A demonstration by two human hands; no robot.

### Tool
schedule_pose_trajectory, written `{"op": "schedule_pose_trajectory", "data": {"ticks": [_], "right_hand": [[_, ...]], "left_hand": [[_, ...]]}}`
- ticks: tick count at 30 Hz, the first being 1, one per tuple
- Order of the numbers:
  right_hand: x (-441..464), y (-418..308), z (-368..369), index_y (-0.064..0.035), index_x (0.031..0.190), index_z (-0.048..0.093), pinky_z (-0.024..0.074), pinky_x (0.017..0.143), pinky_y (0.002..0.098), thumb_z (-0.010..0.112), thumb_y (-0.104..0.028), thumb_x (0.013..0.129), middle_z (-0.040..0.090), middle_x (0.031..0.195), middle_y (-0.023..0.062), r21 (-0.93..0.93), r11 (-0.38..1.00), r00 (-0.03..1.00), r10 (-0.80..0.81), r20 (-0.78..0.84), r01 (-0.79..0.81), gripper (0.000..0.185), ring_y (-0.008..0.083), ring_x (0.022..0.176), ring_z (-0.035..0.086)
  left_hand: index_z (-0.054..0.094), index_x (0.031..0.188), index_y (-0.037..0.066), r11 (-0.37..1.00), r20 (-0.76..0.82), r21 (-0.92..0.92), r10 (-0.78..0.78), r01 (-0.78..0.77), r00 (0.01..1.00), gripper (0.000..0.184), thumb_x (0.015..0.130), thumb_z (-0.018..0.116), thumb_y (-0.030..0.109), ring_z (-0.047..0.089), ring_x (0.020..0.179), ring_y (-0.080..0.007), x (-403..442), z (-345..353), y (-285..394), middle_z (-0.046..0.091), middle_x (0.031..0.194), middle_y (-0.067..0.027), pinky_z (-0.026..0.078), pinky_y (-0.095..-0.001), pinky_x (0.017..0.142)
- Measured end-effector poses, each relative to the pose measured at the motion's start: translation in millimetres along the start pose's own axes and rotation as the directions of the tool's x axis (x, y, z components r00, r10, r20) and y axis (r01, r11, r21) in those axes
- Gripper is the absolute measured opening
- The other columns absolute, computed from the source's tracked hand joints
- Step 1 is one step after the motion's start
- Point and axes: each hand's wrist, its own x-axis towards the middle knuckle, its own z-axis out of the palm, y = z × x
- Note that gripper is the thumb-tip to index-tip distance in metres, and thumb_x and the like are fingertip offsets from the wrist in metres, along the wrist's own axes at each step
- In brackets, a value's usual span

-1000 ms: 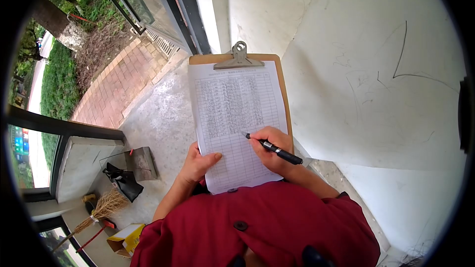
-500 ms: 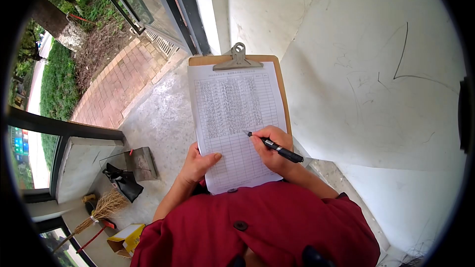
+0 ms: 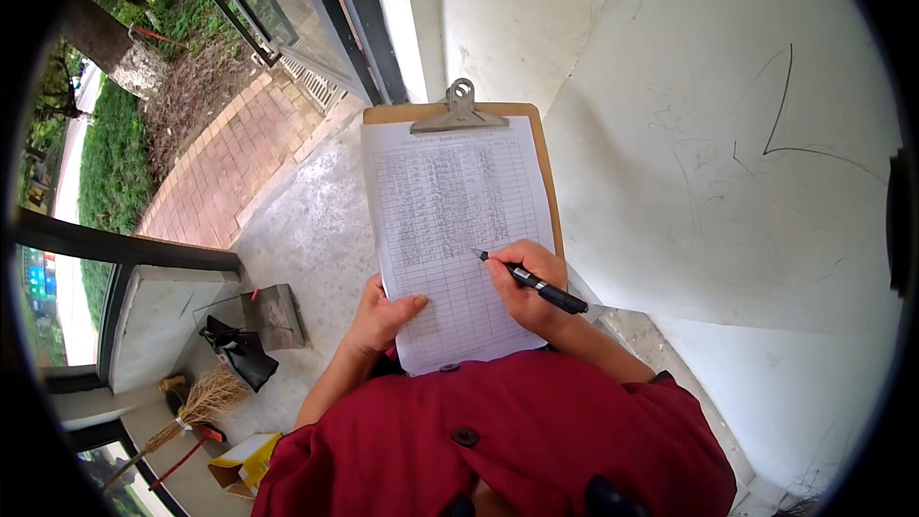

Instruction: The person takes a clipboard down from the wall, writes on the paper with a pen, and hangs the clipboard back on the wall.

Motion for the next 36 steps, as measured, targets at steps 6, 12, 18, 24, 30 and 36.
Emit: {"op": "schedule_pose_trajectory", "data": {"ticks": [6,12,18,24,30,36], "right_hand": [[-1.8,2.9,-0.3,-0.0013,0.08,0.057,0.0419,0.049,0.0272,0.066,-0.002,0.076,0.056,0.065,0.0083,-0.003,1.0,1.0,-0.009,-0.027,0.009,0.009,0.0175,0.054,0.053],[-0.9,3.9,0.7,-0.0013,0.079,0.057,0.0425,0.049,0.0278,0.065,-0.002,0.076,0.057,0.066,0.0085,-0.029,1.0,0.999,0.002,-0.049,-0.004,0.008,0.0188,0.055,0.054],[-1.0,2.6,-1.5,-0.0017,0.078,0.057,0.0428,0.05,0.0278,0.065,-0.002,0.076,0.057,0.066,0.0089,-0.033,0.999,0.999,0.029,-0.039,-0.03,0.008,0.0191,0.055,0.055],[-1.9,2.8,-1.2,-0.0018,0.077,0.057,0.0423,0.049,0.0274,0.065,-0.001,0.076,0.056,0.065,0.0086,-0.031,0.999,0.999,0.036,-0.024,-0.037,0.008,0.0181,0.054,0.054],[-5.9,5.0,-0.8,-0.0019,0.078,0.056,0.0417,0.049,0.0272,0.064,-0.001,0.077,0.055,0.065,0.0086,-0.021,0.998,0.997,0.066,-0.04,-0.067,0.008,0.0173,0.053,0.053],[-7.9,1.0,-6.4,-0.0013,0.079,0.057,0.041,0.048,0.0266,0.065,-0.002,0.077,0.056,0.064,0.0078,0.015,0.999,0.993,0.031,-0.116,-0.029,0.008,0.016,0.052,0.052]], "left_hand": [[0.053,0.113,-0.003,1.0,0.015,-0.012,-0.003,0.003,1.0,0.038,0.077,0.064,0.005,0.059,0.094,-0.0178,0.9,1.1,1.0,0.061,0.106,-0.0102,0.047,-0.0327,0.084],[0.054,0.112,-0.003,1.0,0.019,-0.011,0.005,-0.005,1.0,0.037,0.077,0.064,0.005,0.059,0.094,-0.0177,1.8,0.4,1.7,0.061,0.105,-0.0101,0.047,-0.0324,0.084],[0.054,0.112,-0.003,1.0,0.02,-0.018,0.002,-0.002,1.0,0.038,0.077,0.065,0.006,0.058,0.095,-0.0177,1.7,2.1,2.8,0.062,0.105,-0.0102,0.047,-0.0324,0.084],[0.054,0.112,-0.003,1.0,0.023,-0.016,-0.009,0.01,1.0,0.038,0.077,0.065,0.006,0.058,0.095,-0.018,1.5,1.9,2.9,0.061,0.106,-0.01,0.046,-0.0326,0.085],[0.054,0.112,-0.003,1.0,0.009,-0.013,-0.004,0.004,1.0,0.039,0.076,0.065,0.005,0.058,0.095,-0.018,0.3,1.1,-0.7,0.061,0.106,-0.01,0.046,-0.0328,0.085],[0.054,0.112,-0.003,1.0,-0.01,0.03,-0.005,0.005,1.0,0.04,0.075,0.066,0.005,0.059,0.094,-0.0177,0.4,-0.9,-0.9,0.062,0.105,-0.0096,0.047,-0.0329,0.084]]}}
